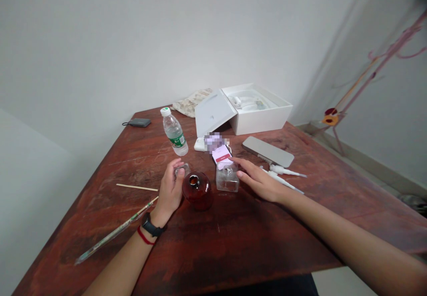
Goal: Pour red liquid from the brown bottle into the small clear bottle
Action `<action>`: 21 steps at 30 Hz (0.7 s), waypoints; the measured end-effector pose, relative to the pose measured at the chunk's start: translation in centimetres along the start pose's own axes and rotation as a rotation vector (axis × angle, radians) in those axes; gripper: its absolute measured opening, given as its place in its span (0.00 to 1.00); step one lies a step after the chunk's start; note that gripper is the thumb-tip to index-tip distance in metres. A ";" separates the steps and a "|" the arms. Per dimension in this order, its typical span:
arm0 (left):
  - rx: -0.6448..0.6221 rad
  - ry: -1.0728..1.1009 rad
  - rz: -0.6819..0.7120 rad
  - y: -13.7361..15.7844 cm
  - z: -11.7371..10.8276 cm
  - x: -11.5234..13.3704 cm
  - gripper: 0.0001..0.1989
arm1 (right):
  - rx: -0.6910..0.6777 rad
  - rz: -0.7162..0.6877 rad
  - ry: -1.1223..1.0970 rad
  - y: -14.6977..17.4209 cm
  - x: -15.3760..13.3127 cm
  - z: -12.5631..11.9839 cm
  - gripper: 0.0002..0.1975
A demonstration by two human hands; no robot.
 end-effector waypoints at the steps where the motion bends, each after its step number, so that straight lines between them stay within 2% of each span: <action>1: -0.001 -0.001 0.000 0.0 0.0 0.0 0.26 | -0.003 0.000 0.000 0.0 0.0 0.0 0.32; 12: -0.013 -0.014 0.004 -0.1 0.0 0.1 0.27 | -0.024 0.006 0.002 0.0 0.0 -0.1 0.33; 21: -0.105 -0.041 -0.036 -0.2 -0.3 0.2 0.30 | -0.018 0.010 -0.004 0.1 0.1 0.0 0.34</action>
Point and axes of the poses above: each hand's wrist, its own y-axis away from the middle knuckle, its own z-axis out of the palm, x = y × z, the point moved 5 cm from there along -y, towards the middle knuckle, and after that the axes turned 11 degrees about -x, right-handed, at the moved point
